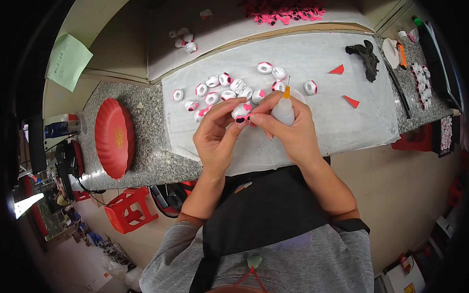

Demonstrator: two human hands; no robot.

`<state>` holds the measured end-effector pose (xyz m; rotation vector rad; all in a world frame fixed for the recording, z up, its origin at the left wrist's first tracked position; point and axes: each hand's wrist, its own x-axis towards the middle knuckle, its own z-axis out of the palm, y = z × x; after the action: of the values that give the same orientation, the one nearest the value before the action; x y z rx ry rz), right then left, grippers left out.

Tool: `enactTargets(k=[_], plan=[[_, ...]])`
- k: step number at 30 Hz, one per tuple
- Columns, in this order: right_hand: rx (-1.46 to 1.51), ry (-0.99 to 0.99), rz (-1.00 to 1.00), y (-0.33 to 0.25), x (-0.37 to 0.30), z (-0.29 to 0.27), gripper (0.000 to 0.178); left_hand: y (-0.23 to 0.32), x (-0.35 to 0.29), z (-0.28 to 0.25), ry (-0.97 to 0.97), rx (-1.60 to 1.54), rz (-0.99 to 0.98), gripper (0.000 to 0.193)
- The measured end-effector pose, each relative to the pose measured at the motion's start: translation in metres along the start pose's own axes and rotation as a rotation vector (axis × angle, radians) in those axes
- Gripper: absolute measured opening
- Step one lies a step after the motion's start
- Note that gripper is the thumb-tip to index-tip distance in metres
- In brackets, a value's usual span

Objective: Applying glue to toy components and attaching small bows to white cat heads.

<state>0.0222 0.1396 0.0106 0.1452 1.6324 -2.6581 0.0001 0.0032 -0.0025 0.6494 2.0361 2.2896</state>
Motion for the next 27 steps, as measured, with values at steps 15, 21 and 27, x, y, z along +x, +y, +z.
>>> enactTargets(k=[15,21,27], plan=[[-0.353,0.028,-0.245,0.002,-0.003,0.001,0.026,0.002,0.000,-0.010,-0.078,-0.380,-0.118,0.026],[-0.268,-0.078,-0.145,-0.006,0.000,0.006,0.031,0.003,-0.002,-0.009,-0.062,-0.478,-0.228,0.026],[-0.272,-0.111,-0.146,-0.002,-0.004,0.000,0.025,0.006,-0.003,-0.008,-0.097,-0.471,-0.229,0.025]])
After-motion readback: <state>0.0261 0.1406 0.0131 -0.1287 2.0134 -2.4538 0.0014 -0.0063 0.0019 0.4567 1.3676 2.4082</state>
